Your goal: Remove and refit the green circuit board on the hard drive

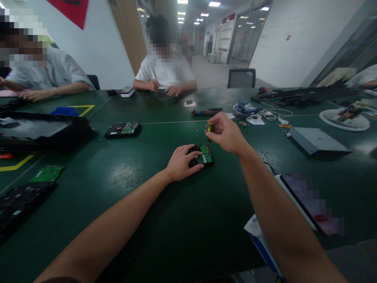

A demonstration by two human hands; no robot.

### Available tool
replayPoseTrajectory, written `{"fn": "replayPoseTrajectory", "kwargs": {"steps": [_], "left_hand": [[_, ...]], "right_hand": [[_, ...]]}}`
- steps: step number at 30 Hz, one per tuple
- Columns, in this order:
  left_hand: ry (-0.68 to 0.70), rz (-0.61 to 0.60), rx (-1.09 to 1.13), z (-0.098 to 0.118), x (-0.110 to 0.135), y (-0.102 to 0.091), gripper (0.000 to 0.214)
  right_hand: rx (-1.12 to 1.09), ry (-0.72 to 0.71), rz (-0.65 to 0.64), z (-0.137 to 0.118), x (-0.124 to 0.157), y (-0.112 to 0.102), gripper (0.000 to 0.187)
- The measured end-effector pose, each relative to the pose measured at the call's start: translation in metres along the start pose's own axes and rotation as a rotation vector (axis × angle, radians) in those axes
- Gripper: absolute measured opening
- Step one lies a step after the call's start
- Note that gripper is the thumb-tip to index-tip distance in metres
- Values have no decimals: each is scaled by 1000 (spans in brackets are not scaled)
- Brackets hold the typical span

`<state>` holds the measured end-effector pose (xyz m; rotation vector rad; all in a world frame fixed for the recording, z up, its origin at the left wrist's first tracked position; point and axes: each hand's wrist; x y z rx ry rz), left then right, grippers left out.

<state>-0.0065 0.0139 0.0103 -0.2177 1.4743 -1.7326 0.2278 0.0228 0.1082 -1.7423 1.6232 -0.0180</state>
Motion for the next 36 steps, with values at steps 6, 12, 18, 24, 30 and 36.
{"fn": "replayPoseTrajectory", "kwargs": {"steps": [6,12,18,24,30,36], "left_hand": [[1,3,11,-1,0,0,53],[1,0,5,0,0,0,53],[-6,-3,5,1,0,-1,54],[5,5,-2,0,0,0,53],[3,0,-21,-2,0,3,54],[4,-1,-17,-1,0,2,54]], "right_hand": [[41,-32,-64,-8,1,-4,34],[121,-54,-24,-6,2,-4,37],[46,-28,-13,-2,1,-4,35],[169,-54,23,-10,0,-4,25],[213,-25,131,-10,0,-1,24],[461,-98,123,-8,-2,-2,15]]}}
Point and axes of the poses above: each hand's wrist, its own x-axis away from the middle knuckle, its own y-axis out of the palm, z = x × y
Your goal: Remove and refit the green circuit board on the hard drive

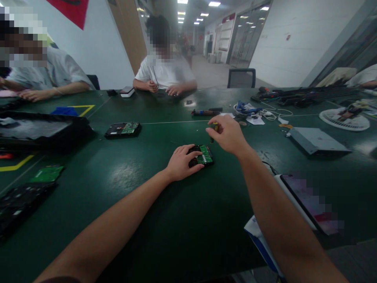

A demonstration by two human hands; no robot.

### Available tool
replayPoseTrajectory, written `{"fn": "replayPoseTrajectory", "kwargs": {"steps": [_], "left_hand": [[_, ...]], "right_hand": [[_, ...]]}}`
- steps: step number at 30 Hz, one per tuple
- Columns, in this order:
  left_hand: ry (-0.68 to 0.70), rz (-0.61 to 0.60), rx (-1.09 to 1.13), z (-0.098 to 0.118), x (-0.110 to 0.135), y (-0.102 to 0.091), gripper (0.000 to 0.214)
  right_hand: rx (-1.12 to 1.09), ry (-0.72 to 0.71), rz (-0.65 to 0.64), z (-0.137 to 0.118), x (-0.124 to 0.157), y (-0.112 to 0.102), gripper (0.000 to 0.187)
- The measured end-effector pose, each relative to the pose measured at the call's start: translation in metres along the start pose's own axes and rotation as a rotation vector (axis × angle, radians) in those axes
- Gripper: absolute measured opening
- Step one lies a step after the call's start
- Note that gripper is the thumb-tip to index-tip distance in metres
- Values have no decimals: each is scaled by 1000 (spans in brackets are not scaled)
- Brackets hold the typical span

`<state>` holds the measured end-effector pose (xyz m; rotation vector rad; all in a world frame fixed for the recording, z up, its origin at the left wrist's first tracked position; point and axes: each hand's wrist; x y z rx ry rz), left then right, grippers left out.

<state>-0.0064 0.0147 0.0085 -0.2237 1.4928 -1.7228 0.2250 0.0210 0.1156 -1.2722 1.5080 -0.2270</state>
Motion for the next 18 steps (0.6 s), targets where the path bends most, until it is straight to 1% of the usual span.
{"fn": "replayPoseTrajectory", "kwargs": {"steps": [2,8,11,12,15,16,18], "left_hand": [[-2,-1,1,0,0,-1,54],[-2,-4,17,1,0,-2,55],[1,10,25,1,0,-2,54],[0,12,27,1,0,-1,54],[-3,11,28,1,0,-1,53],[-2,9,26,1,0,-1,54],[-2,3,20,1,0,-2,54]], "right_hand": [[70,-19,-9,-1,0,1,9],[151,56,-102,-8,2,2,16],[143,8,-116,-9,3,1,13],[122,-9,-123,-10,3,2,16],[98,-12,-131,-10,4,3,37],[112,-3,-125,-9,4,3,40],[143,20,-105,-8,4,4,41]]}}
Point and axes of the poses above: each hand's wrist, its own x-axis away from the middle knuckle, its own y-axis out of the palm, z = x × y
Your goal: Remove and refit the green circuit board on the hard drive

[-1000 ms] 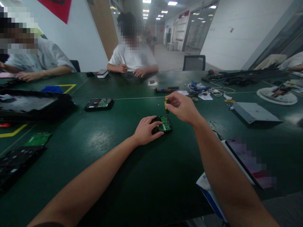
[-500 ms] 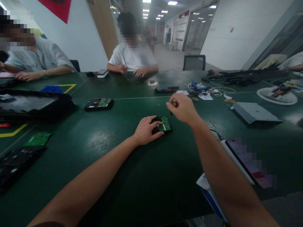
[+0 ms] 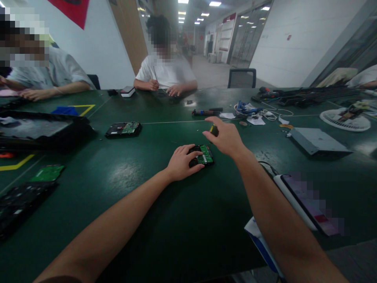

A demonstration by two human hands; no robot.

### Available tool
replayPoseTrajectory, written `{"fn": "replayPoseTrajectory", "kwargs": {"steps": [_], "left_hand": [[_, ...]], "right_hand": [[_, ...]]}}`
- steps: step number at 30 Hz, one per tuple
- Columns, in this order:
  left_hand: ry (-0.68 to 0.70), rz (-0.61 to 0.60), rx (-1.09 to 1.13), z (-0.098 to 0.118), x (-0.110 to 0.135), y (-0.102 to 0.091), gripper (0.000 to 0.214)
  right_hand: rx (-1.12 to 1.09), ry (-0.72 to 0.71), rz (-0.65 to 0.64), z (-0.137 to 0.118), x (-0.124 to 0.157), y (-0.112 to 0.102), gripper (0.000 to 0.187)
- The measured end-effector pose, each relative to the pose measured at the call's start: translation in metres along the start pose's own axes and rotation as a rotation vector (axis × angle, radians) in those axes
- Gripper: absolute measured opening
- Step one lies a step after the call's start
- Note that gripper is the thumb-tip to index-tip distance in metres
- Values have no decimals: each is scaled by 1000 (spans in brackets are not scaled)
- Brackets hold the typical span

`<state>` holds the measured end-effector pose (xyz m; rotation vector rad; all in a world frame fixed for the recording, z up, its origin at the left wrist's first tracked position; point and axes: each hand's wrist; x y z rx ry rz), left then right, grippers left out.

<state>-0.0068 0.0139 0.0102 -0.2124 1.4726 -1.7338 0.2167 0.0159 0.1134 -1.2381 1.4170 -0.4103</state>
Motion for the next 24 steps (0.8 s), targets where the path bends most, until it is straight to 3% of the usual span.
{"fn": "replayPoseTrajectory", "kwargs": {"steps": [6,9,17,24], "left_hand": [[-4,-2,-6,0,0,0,54],[-1,-2,-10,0,0,0,55],[-6,-13,-12,0,0,-1,55],[-5,-1,0,1,0,-1,54]], "right_hand": [[-50,-5,-21,3,-1,0,28],[-102,-62,-22,2,-1,1,34],[53,23,14,4,1,4,29],[-51,-59,-21,3,-1,2,30]]}}
Point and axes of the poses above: each hand's wrist, its own x-axis away from the middle knuckle, its own y-axis out of the palm, z = x × y
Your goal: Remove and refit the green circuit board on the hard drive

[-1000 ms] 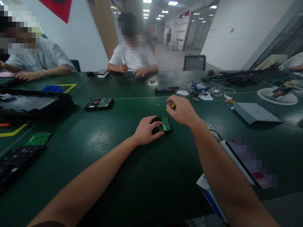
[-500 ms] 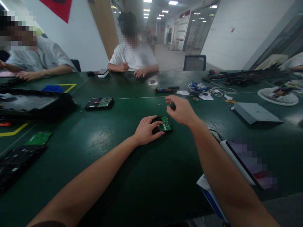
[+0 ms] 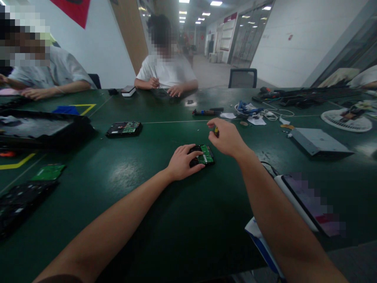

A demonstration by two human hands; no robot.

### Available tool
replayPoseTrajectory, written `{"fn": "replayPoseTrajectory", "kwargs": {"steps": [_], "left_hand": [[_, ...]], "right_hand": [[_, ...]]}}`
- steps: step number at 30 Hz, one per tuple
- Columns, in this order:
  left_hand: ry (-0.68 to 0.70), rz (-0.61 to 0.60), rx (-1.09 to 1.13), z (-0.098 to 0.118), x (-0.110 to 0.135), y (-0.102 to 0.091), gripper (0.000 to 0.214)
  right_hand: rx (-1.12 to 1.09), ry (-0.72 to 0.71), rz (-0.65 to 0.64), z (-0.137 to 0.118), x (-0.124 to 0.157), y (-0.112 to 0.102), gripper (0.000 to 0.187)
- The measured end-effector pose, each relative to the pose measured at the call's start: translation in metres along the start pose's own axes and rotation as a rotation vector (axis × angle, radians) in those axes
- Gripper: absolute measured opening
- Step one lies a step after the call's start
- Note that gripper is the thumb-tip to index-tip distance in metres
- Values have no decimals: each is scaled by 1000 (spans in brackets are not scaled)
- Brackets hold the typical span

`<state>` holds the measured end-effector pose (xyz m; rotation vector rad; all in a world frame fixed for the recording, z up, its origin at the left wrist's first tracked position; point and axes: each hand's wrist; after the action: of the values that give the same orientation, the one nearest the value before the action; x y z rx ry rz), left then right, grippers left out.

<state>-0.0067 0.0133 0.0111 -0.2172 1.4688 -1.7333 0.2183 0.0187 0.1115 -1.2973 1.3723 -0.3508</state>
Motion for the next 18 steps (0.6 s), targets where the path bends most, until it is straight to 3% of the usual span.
{"fn": "replayPoseTrajectory", "kwargs": {"steps": [8,11,14,18], "left_hand": [[1,-9,-5,-1,-1,1,55],[0,-8,-9,-1,0,1,54],[-3,-8,-11,1,0,0,54],[1,-4,-9,1,0,0,55]], "right_hand": [[222,147,-1,-4,3,-3,21],[180,110,-9,-4,3,-4,20],[62,37,-22,-5,2,-4,33],[68,65,-29,-6,2,0,40]]}}
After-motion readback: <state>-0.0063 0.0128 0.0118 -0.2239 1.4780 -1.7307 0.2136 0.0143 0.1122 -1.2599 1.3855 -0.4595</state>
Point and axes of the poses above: each hand's wrist, its own x-axis away from the middle knuckle, its own y-axis out of the palm, z = x × y
